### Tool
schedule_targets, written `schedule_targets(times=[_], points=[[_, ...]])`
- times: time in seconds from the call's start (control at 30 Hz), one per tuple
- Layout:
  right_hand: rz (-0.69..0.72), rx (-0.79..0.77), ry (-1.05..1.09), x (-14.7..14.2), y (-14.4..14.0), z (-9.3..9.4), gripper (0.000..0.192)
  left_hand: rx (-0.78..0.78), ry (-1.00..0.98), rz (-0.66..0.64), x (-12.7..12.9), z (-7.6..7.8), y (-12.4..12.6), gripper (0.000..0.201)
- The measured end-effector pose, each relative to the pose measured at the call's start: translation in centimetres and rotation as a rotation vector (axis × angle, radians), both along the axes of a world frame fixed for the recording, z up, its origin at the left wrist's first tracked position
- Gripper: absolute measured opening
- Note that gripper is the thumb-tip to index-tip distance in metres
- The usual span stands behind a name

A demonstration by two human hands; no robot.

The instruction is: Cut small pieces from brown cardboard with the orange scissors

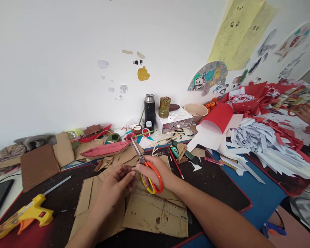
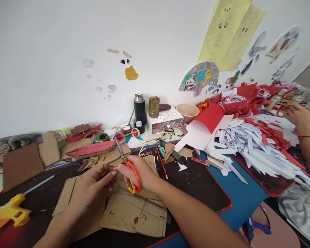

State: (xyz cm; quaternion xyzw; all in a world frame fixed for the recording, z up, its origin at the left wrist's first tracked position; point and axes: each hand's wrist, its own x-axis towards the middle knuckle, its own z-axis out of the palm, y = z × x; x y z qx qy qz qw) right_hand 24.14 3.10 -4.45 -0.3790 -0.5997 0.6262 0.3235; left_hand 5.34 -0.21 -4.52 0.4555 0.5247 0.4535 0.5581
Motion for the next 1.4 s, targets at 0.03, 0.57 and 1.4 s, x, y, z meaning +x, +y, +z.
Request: schedule_targets(times=[0.03, 0.57, 1.4], points=[[0.002, -0.009, 0.005, 0.0, 0.0, -0.1, 0.045, -0.002, -0.027, 0.016, 0.0, 0.1, -0.1, 0.060], [0.142, -0.052, 0.205, -0.3, -0.8, 0.1, 0.061, 0.061, -0.307, 0.299, -0.3, 0.9, -0.1, 0.056], [0.097, 0.189, -0.188, -0.1, -2.1, 1.5, 0.039, 0.127, -0.297, 0.382, 0.3, 1.9, -1.0, 0.049]])
